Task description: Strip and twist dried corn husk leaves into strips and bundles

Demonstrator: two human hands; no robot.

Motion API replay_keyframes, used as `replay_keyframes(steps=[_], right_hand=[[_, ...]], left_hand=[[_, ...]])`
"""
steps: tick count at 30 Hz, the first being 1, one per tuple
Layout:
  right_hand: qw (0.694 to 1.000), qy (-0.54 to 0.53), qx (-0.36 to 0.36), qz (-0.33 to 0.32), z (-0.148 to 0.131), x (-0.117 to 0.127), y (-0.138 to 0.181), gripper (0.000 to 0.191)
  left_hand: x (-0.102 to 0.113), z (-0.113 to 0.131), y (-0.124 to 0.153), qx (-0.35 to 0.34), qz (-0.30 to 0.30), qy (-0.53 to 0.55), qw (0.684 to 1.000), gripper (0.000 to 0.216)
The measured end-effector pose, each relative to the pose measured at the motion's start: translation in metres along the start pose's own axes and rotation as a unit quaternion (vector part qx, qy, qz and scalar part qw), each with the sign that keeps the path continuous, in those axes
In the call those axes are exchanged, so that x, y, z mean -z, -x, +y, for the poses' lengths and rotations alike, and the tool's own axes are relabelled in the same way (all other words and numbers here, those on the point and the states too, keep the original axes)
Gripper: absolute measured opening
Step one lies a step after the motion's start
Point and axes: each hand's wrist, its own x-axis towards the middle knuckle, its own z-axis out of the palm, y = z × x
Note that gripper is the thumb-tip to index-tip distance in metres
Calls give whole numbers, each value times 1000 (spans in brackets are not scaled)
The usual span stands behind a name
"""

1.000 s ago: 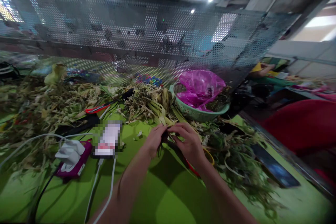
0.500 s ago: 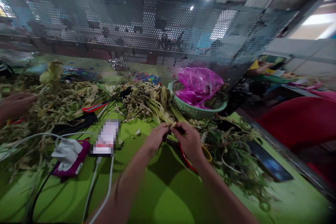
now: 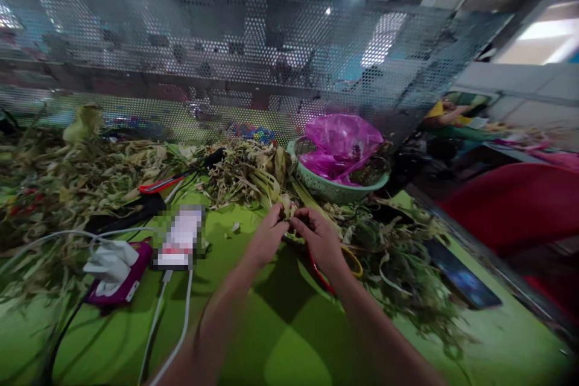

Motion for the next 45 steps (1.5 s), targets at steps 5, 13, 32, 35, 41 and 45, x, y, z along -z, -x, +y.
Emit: replay_keyframes(steps=[5,13,32,35,41,45], right_hand=[[1000,-13,-4,7,-1,-1,0,18],[999,-6,-9,30,0,-2,-1,24],[994,-87,-30,52,-5,5,-2,24],[995,38,76,60,-5,6,0,12],[988,104,97,61,-1,5,0,12],[988,97,65,101,0,4,1,17]], left_hand=[[0,-5,-1,40,26,33,998,17],[-1,-4,-2,27,17,72,997,14],[5,-5,-3,92,67,53,992,7],[7,-9,-5,51,46,-61,996,10],[4,-11,-3,29,12,-233,972,6],[0,-8,0,15,8,-267,964,5]])
